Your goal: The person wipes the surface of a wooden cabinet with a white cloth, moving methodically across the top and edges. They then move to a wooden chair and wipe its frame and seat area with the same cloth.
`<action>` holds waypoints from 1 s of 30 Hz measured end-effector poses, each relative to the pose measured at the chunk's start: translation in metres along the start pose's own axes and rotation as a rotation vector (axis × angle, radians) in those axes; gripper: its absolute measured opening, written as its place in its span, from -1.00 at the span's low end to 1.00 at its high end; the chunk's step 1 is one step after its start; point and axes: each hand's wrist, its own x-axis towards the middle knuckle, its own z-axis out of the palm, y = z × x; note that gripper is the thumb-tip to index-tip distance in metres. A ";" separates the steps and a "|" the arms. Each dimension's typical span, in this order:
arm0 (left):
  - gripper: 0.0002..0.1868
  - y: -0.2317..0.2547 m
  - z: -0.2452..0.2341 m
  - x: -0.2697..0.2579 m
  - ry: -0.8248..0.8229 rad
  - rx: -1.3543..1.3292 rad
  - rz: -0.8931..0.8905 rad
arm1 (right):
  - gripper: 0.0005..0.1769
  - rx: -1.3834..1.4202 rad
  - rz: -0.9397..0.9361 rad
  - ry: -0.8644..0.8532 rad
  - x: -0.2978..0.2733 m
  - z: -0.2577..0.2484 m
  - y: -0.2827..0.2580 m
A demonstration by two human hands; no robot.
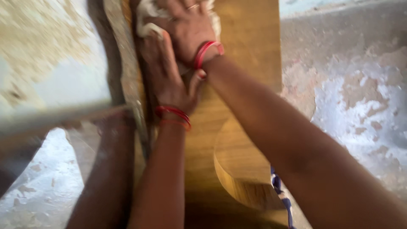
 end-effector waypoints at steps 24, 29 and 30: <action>-0.30 0.028 0.004 -0.050 -0.252 0.368 -0.177 | -0.42 -0.171 -0.022 -0.068 -0.144 -0.065 -0.004; -0.24 0.038 0.007 -0.040 -0.305 0.454 -0.247 | -0.34 -0.117 0.173 0.005 -0.097 -0.047 0.045; -0.23 0.041 0.004 -0.039 -0.321 0.438 -0.269 | -0.34 -0.179 0.141 0.099 -0.085 -0.043 0.052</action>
